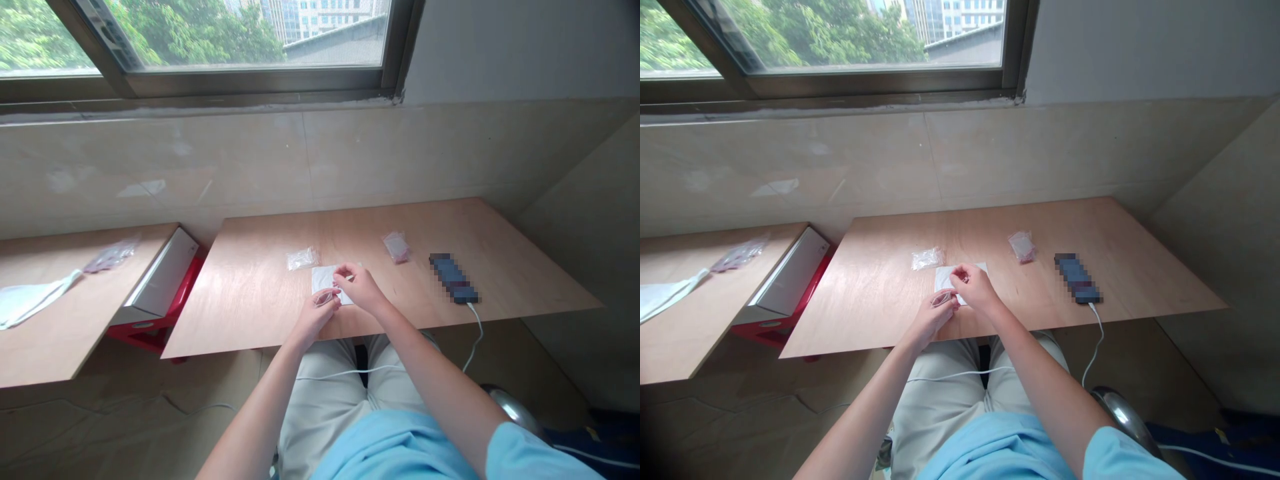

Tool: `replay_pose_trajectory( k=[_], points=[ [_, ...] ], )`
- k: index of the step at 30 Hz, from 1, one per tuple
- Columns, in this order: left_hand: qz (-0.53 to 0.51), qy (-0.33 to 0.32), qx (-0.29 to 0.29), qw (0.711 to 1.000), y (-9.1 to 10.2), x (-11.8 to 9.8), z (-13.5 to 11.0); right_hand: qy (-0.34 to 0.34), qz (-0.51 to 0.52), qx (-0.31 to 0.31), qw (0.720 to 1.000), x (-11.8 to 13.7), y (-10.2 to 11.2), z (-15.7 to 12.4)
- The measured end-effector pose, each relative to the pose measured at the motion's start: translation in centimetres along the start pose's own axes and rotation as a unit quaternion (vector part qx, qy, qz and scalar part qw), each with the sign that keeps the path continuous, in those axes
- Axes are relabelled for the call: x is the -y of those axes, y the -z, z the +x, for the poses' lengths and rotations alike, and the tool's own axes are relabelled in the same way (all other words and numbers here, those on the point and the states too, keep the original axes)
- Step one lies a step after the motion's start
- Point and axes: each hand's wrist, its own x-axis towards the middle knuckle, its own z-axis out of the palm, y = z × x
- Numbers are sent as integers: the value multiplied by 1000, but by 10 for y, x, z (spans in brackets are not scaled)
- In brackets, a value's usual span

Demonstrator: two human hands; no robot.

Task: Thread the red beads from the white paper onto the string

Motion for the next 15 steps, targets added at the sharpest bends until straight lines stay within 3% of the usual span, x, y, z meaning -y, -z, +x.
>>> replay_pose_trajectory(
  k=[3, 5, 15],
  points=[
    [-3, -1, 5, 1000, -2, -2, -1, 57, -96, 71, 991, 13, -6, -9],
    [-5, -1, 5, 1000, -2, -4, -2, 67, -116, 85, 987, 14, -8, -12],
    [-77, 8, 19, 997, 0, -8, -3, -12, -77, -25, 997, -24, 12, -9]
  ],
)
